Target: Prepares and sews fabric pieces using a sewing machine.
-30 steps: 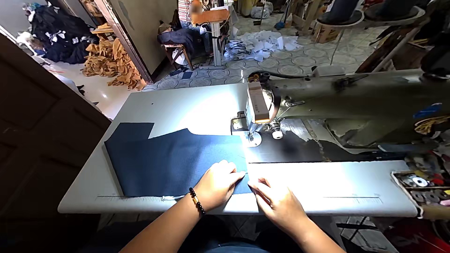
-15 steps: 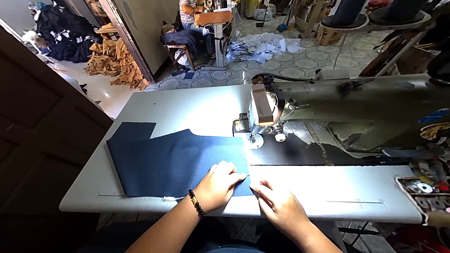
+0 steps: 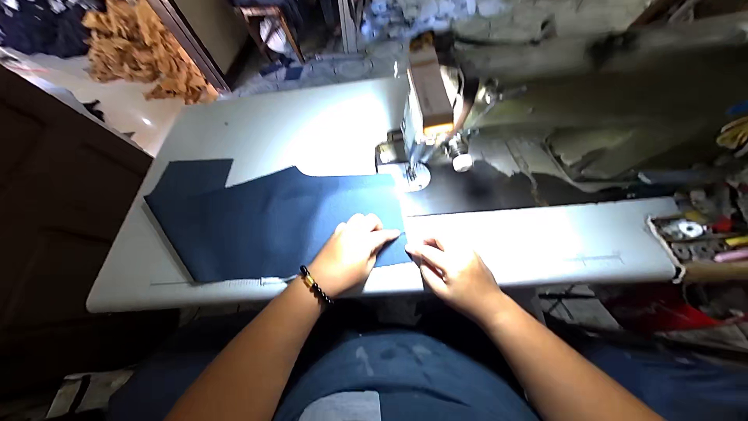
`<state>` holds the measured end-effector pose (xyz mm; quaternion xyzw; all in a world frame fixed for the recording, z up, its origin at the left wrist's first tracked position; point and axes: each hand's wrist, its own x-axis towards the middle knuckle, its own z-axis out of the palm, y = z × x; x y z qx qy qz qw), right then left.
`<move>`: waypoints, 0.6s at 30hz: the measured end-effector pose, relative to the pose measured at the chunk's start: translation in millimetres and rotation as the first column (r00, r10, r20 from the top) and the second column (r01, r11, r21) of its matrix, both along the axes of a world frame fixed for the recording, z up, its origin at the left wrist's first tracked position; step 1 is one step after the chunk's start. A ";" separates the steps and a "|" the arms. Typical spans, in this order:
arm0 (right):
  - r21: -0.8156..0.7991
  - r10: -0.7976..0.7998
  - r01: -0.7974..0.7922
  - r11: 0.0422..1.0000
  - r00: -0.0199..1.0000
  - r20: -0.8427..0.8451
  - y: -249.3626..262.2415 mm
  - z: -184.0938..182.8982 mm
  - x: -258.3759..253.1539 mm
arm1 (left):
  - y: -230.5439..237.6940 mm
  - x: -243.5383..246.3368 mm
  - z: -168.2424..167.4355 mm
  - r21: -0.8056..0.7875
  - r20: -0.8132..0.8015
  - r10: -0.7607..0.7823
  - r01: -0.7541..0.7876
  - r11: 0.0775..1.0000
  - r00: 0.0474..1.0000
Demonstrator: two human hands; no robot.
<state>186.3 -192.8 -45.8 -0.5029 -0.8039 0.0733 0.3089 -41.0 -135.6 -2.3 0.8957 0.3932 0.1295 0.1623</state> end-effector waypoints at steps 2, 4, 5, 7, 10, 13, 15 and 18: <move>-0.012 -0.003 0.003 1.000 1.000 0.004 0.5 -0.2 0.4 | -0.2 1.0 -2.5 0.080 -0.011 -0.011 0.011 0.997 1.000; 0.007 -0.001 0.001 1.000 1.000 -0.004 1.7 -1.4 0.8 | -1.9 2.6 -8.8 0.194 0.010 -0.017 0.014 0.981 1.000; 0.022 0.001 -0.001 1.000 1.000 -0.007 2.2 -2.3 0.9 | -3.3 3.4 -11.9 0.241 0.025 -0.019 0.012 0.970 0.999; 0.031 0.009 -0.008 0.999 1.000 -0.008 2.4 -2.8 1.3 | -6.6 4.9 -16.7 0.298 0.045 -0.017 0.002 0.955 0.999; 0.025 0.010 -0.010 1.000 1.000 -0.003 2.8 -2.1 1.7 | -7.4 5.7 -20.5 0.348 0.073 -0.015 -0.011 0.938 0.997; 0.020 0.006 -0.006 1.000 1.000 0.000 4.1 -1.0 1.3 | -6.9 5.9 -20.5 0.366 0.058 -0.012 -0.010 0.931 0.998; 0.016 0.002 -0.002 1.000 1.000 -0.004 4.2 -1.5 1.3 | -7.0 6.3 -20.3 0.364 0.033 -0.011 -0.002 0.931 0.999; 0.024 -0.006 0.006 1.000 1.000 0.002 3.1 -1.2 1.7 | -9.8 9.0 -21.9 0.359 0.029 -0.004 -0.006 0.933 1.000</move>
